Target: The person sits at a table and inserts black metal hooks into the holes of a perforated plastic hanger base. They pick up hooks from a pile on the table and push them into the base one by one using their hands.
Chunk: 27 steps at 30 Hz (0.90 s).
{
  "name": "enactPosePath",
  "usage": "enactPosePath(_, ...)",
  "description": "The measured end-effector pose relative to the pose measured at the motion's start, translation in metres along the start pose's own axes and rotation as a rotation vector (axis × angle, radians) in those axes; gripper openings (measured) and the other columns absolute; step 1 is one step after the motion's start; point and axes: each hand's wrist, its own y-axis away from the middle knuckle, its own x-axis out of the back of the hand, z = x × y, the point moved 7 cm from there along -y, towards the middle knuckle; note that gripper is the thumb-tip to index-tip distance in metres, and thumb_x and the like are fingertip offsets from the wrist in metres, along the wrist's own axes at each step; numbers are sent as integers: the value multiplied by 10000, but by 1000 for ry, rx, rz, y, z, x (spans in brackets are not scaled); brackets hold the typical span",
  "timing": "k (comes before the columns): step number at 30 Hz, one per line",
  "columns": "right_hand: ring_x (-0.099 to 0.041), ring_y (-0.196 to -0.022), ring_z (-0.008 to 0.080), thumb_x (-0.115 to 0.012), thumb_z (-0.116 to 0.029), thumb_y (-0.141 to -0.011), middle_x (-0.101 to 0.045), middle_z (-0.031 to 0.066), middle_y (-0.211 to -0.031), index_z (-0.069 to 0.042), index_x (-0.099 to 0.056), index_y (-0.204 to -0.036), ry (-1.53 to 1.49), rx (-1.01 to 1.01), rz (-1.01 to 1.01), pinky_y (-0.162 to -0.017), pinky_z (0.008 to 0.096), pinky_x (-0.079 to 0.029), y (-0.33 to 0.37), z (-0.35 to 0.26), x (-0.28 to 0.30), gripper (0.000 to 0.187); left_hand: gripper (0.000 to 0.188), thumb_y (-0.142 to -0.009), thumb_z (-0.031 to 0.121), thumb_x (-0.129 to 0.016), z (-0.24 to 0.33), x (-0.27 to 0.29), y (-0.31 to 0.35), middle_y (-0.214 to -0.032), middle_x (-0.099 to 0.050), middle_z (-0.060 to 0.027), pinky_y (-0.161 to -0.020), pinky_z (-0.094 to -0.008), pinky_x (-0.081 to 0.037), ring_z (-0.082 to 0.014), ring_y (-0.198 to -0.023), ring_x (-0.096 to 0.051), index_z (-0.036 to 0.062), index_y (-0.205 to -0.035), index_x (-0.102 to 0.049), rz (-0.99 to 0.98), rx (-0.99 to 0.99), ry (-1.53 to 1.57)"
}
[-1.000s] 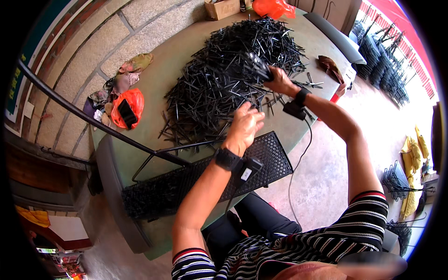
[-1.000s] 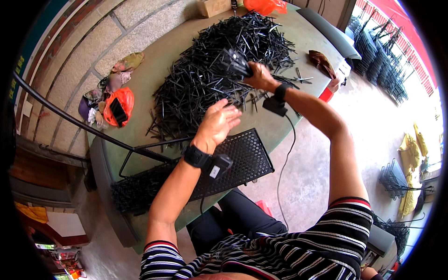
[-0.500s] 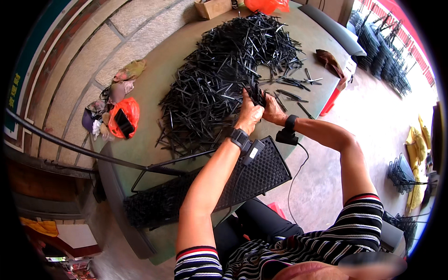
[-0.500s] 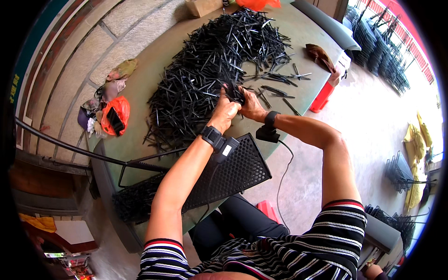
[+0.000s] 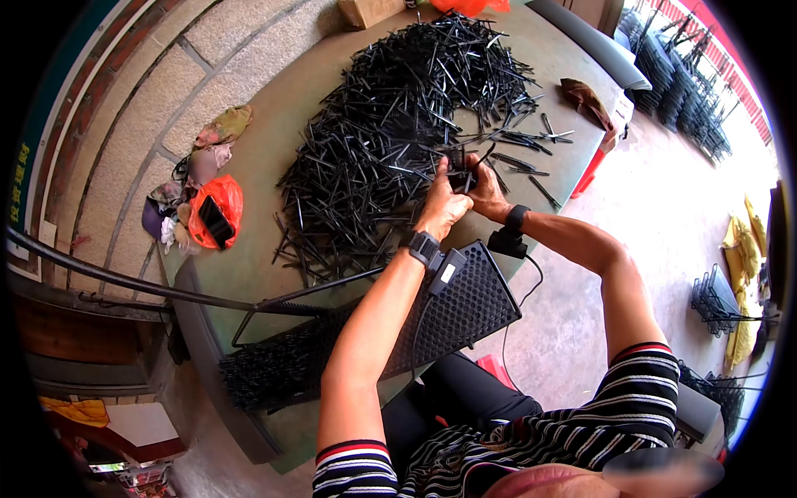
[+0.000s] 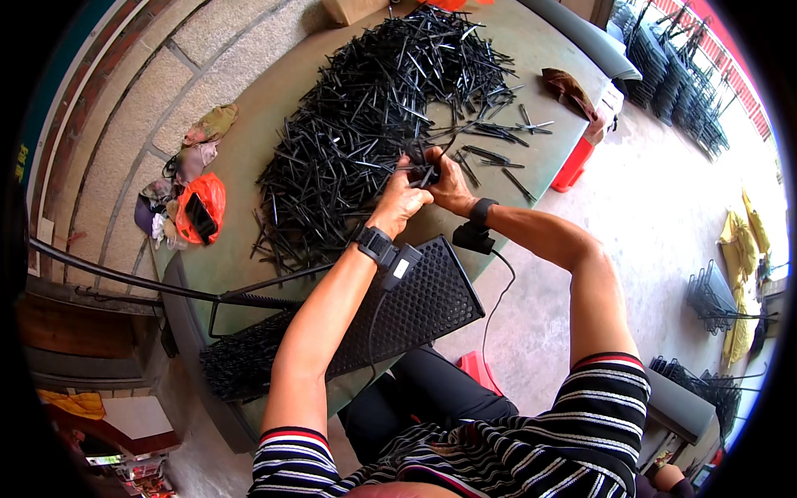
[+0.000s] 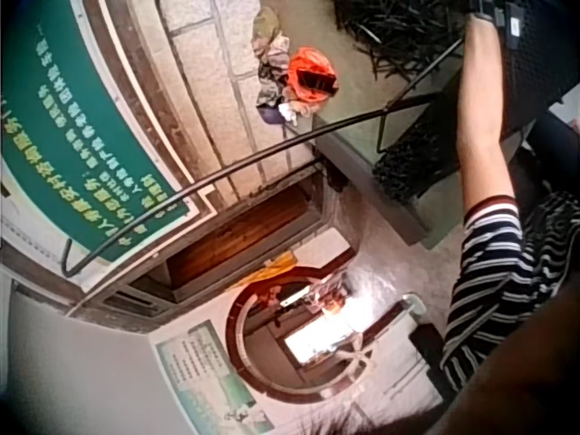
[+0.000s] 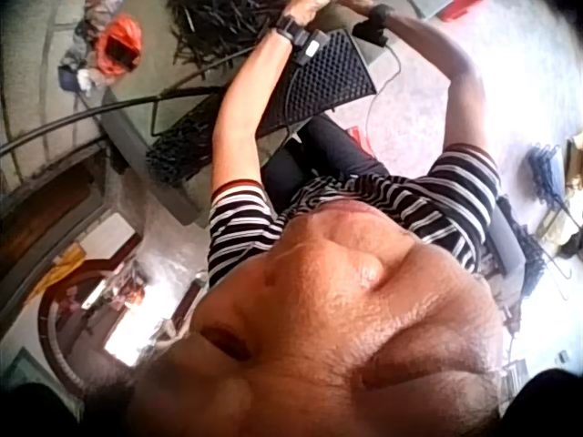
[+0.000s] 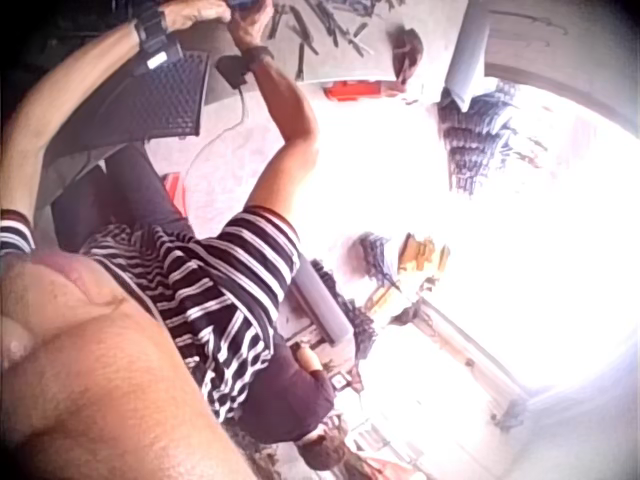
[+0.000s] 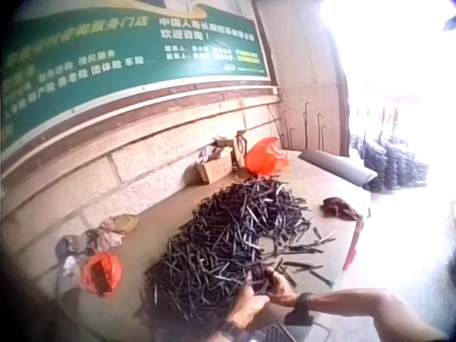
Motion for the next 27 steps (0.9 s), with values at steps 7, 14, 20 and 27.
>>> enactPosePath(7,-593,-857,272,-740,-109,-642,-582,140,-947,-25,-460,-1125,-41,165,93,-775,335,-472,-2,-4,7,564,792,-594,-130,-543,2,-9,-1,-1199,-504,-38,-926,-249,-385,-145,-1125,-472,47,-1337,-332,-121,-19,-98)
enactPosePath(14,-604,-846,324,-719,-94,-649,-590,165,-919,-25,-467,-1129,-8,228,69,-744,350,-478,-7,-23,0,547,840,-573,-84,-584,3,3,-2,-1194,-519,-74,-918,-261,-396,-181,-1078,-505,32,-1350,-285,8,-119,-375)
enactPosePath(20,-553,-614,328,-697,-158,-658,-565,182,-692,14,-494,-914,182,12,162,-581,380,-449,-33,6,14,369,981,-568,-2,-692,22,13,16,-1242,-485,-168,-932,-288,-397,-237,-1101,-500,11,-1411,-191,216,179,-377)
enactPosePath(27,-590,-520,186,-644,-99,-766,-597,82,-638,9,-554,-800,-484,-543,88,-493,297,-486,-70,48,16,145,985,-673,57,-735,59,41,32,-1168,-530,-191,-976,-442,-345,-265,-1067,-529,-106,-1384,-73,39,338,52)
